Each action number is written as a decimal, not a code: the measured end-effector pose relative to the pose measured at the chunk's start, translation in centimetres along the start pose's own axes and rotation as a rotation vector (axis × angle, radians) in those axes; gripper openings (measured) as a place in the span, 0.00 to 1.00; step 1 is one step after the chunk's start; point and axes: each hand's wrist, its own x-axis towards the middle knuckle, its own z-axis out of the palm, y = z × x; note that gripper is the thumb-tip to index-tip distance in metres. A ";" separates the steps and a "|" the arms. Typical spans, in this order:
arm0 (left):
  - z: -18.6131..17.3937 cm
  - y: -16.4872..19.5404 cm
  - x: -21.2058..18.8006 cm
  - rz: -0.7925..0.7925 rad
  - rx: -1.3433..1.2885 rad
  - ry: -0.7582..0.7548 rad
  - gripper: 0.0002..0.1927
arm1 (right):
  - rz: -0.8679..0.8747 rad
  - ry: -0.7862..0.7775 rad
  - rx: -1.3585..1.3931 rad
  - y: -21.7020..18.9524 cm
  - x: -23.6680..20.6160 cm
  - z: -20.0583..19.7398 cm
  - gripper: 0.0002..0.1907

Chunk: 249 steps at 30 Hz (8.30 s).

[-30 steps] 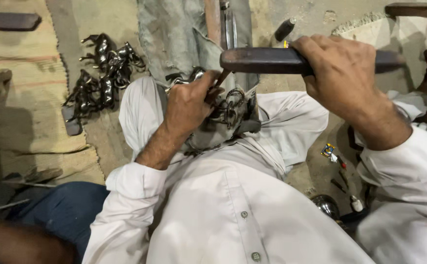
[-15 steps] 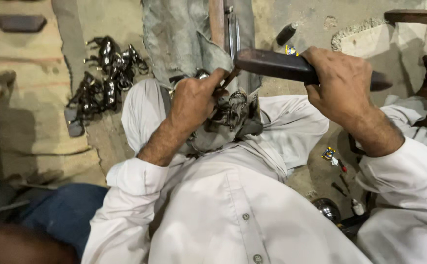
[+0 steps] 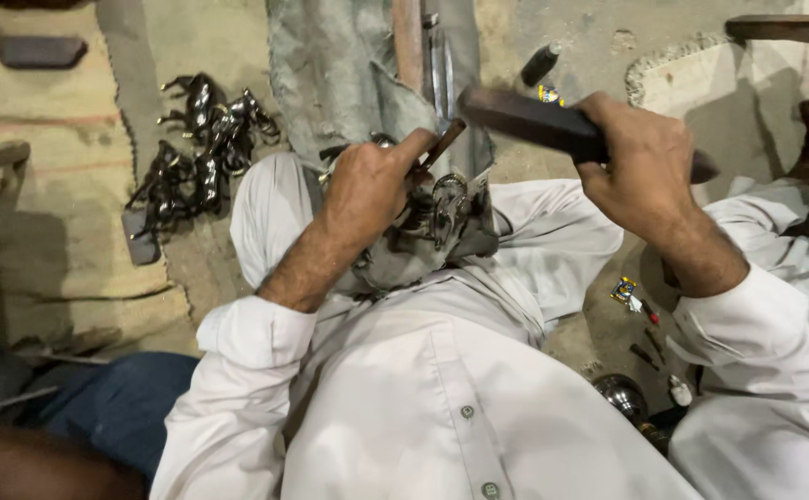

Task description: The person sits on the floor and files the surface of small metal horse figurines using a flat file, holding each figurine against a cloth pad on their lap. They reposition the figurines, use pliers on one piece, and continue filing different figurines from a pile beside them.

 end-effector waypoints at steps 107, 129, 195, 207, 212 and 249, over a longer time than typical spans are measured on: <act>-1.1 -0.8 -1.7 0.175 -0.093 0.004 0.15 | -0.188 0.112 -0.111 -3.8 -1.0 -1.6 0.19; 3.2 -1.2 -6.7 -0.074 -0.261 0.413 0.16 | -0.545 0.149 -0.660 -9.9 4.5 -5.1 0.09; -1.8 -1.8 -0.1 0.274 -0.120 -0.159 0.13 | -0.101 0.134 -0.080 -3.5 -3.6 0.1 0.21; -1.1 -1.5 -3.1 0.249 -0.205 0.179 0.18 | -0.245 0.229 0.141 -4.6 0.3 -2.8 0.20; -0.1 -1.4 -4.4 0.174 -0.278 0.257 0.19 | -0.472 0.178 -0.384 -6.4 2.4 -4.9 0.19; -0.8 -3.0 -2.6 0.358 -0.208 0.105 0.11 | -0.320 0.184 -0.201 -4.9 -1.1 -2.7 0.25</act>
